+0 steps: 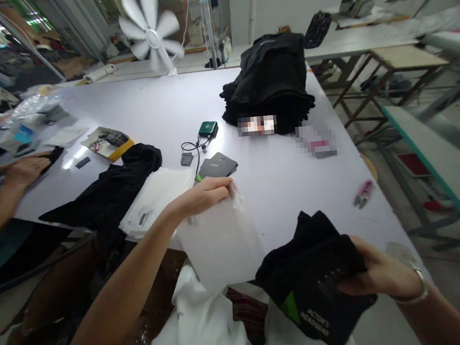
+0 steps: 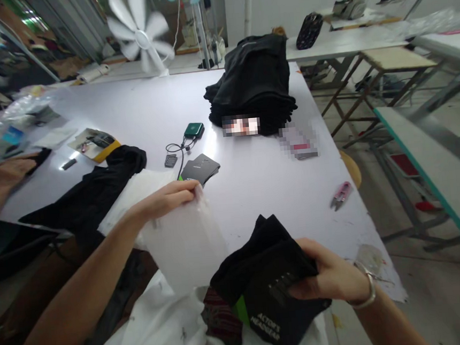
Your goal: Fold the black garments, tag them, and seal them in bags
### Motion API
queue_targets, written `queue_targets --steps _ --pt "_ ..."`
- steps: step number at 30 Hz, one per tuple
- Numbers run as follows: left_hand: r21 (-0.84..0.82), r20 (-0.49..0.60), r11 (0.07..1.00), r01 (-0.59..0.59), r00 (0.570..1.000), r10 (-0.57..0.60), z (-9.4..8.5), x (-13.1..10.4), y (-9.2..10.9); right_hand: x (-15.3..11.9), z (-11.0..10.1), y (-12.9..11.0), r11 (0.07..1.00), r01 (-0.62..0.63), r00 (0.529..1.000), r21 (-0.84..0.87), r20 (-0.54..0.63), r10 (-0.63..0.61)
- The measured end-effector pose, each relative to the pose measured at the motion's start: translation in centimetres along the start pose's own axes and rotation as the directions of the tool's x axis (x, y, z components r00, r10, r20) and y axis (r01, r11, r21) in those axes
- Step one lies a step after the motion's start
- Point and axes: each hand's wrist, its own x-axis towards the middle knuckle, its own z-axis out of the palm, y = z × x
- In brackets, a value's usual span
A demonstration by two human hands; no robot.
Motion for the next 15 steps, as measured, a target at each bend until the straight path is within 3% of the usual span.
queue_targets --steps 4,7,10,12,15 --pt "0.437 0.100 0.898 -0.056 0.995 0.013 1.8 6.5 -1.2 0.1 0.0 -0.1 0.991 -0.075 0.997 0.111 -0.011 0.076" --pt "0.640 -0.005 0.761 -0.105 0.990 0.141 4.7 8.7 -1.8 0.9 0.4 0.3 0.969 -0.149 0.985 0.198 -0.051 0.162" --pt "0.663 -0.150 0.747 -0.053 0.968 0.202 8.2 7.6 -1.5 1.7 0.6 1.5 0.952 -0.186 0.965 0.245 -0.136 0.223" --pt "0.610 -0.214 0.792 0.028 0.968 0.131 10.3 5.6 -1.3 2.0 0.4 2.6 0.950 -0.174 0.947 0.260 -0.219 0.234" --pt "0.545 -0.166 0.833 0.095 0.986 -0.004 12.6 3.2 -1.2 2.0 0.1 3.9 0.933 -0.188 0.937 0.307 -0.228 0.264"
